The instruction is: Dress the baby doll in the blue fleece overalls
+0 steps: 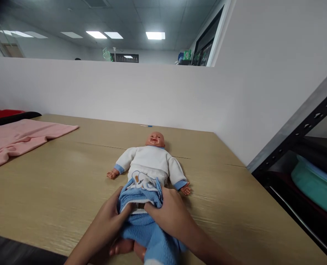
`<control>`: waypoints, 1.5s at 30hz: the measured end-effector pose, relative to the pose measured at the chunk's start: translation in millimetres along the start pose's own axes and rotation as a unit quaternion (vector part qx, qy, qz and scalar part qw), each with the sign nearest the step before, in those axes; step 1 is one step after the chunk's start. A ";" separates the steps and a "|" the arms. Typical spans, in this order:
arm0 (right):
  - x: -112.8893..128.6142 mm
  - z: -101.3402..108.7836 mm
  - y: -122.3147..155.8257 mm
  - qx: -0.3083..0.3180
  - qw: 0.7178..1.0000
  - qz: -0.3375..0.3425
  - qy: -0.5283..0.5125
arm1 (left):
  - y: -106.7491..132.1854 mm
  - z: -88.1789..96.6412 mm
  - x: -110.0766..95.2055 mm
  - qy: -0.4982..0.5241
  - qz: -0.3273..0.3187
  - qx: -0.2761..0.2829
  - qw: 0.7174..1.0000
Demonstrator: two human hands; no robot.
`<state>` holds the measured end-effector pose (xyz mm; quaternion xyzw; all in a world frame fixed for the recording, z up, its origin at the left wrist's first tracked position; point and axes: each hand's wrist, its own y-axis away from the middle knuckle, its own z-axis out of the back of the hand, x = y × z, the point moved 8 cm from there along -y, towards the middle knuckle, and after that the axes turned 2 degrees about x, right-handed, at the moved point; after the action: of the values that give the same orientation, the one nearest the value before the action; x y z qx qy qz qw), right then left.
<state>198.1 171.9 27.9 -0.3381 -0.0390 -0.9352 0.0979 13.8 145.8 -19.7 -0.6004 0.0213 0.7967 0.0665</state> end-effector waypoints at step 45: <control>21.8 -23.3 -11.6 0.009 0.983 0.138 -0.119 | -7.2 23.7 19.6 0.079 -0.087 -0.049 0.992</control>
<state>164.7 176.5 23.8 -0.4486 -0.0116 -0.8652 0.2235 -13.1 157.1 -31.6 -0.6634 -0.0644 0.7382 0.1042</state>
